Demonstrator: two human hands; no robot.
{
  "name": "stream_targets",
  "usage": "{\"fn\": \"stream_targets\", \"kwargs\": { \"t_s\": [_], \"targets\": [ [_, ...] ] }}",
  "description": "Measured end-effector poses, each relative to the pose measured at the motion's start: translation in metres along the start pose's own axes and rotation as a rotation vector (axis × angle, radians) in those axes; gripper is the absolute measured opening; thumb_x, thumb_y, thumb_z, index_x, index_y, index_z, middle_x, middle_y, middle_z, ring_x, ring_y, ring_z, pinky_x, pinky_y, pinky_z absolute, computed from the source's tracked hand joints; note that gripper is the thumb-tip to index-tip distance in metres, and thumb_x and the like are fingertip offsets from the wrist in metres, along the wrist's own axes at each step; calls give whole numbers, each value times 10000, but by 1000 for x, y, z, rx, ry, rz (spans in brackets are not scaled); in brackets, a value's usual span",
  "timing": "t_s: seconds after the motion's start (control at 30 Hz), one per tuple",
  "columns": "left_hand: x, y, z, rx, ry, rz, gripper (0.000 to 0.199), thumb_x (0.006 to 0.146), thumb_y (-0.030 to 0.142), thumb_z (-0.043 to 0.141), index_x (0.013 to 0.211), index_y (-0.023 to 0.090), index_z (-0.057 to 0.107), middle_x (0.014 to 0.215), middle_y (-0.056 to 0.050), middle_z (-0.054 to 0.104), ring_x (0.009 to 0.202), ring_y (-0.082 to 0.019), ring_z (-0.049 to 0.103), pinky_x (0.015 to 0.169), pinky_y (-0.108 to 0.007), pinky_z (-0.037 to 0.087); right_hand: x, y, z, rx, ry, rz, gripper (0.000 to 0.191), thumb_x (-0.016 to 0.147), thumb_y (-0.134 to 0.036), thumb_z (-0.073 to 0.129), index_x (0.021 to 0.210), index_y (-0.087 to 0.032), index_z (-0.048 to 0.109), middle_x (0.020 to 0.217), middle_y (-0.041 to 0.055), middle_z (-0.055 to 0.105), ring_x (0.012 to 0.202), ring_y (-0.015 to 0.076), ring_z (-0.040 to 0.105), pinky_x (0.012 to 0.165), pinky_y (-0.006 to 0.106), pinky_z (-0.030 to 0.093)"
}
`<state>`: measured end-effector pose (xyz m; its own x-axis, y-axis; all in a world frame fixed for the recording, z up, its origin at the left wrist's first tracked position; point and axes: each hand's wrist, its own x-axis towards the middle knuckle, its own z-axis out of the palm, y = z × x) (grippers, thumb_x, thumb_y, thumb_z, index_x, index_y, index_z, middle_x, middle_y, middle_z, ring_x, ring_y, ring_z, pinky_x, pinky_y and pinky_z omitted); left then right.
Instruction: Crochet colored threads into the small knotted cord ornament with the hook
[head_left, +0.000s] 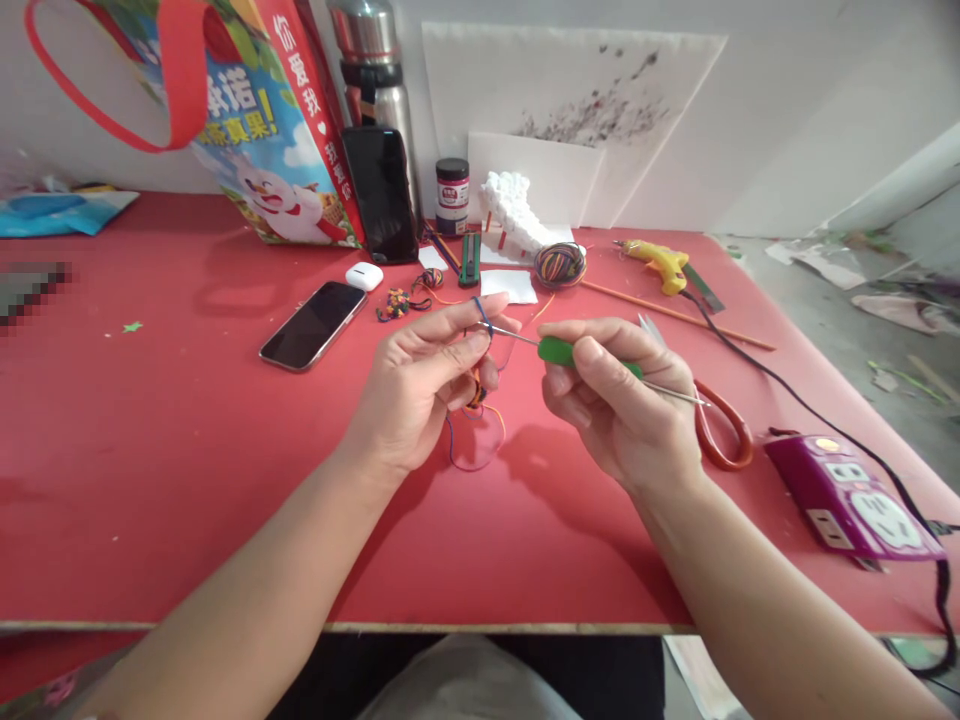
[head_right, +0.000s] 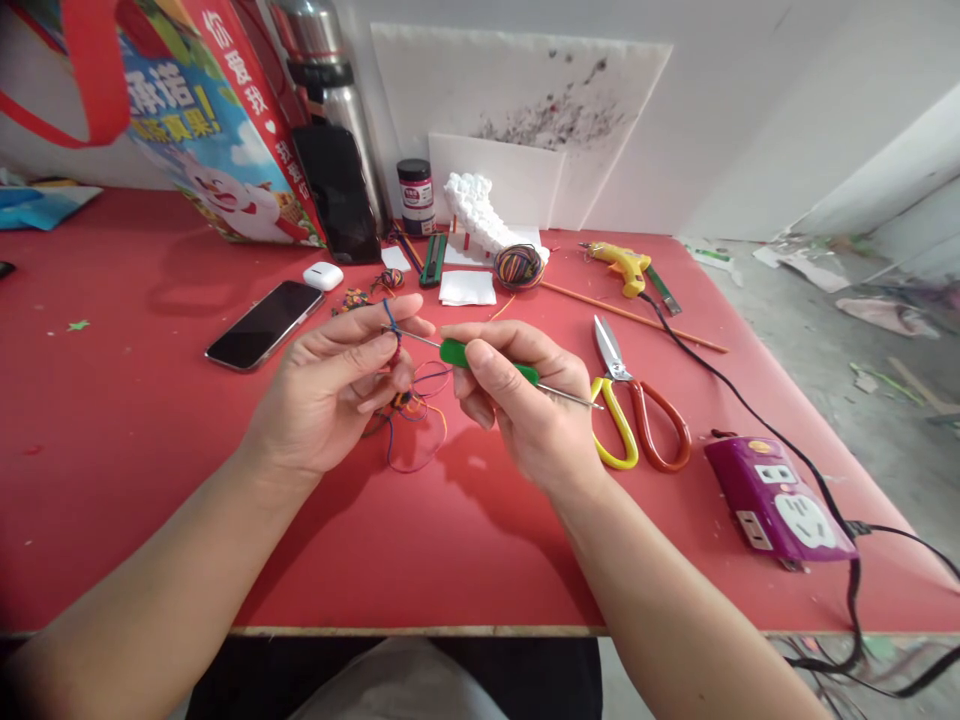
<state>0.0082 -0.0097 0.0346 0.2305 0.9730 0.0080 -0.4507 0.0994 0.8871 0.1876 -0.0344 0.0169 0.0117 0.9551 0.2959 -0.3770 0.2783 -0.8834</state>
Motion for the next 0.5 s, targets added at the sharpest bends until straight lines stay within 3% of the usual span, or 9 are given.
{"fn": "stream_targets", "kwargs": {
  "t_s": [0.1, 0.33, 0.5],
  "targets": [
    [0, 0, 0, 27, 31, 28, 242, 783, 91, 829, 976, 215, 905, 968, -85, 848, 647, -114, 683, 415, -191, 356, 0, 0, 0, -8, 21, 7, 147, 887, -376, 886, 945, -242, 861, 658, -9, 690, 506, 98, 515, 402, 220, 371],
    [0, -1, 1, 18, 53, 73, 163, 798, 104, 837, 923, 187, 899, 811, -66, 810, 635, -121, 669, 479, -209, 458, -1, 2, -2, 2, -9, -7, 116, 930, -340, 849, 985, -238, 854, 682, -11, 688, 516, 91, 510, 417, 217, 381],
    [1, -3, 3, 12, 83, 64, 179, 813, 77, 838, 946, 186, 891, 762, -46, 792, 586, -105, 642, 499, -216, 467, -5, 5, -2, -130, 13, -33, 161, 980, -382, 797, 1041, -235, 818, 702, -20, 671, 531, 102, 538, 444, 239, 425]
  ]
}}
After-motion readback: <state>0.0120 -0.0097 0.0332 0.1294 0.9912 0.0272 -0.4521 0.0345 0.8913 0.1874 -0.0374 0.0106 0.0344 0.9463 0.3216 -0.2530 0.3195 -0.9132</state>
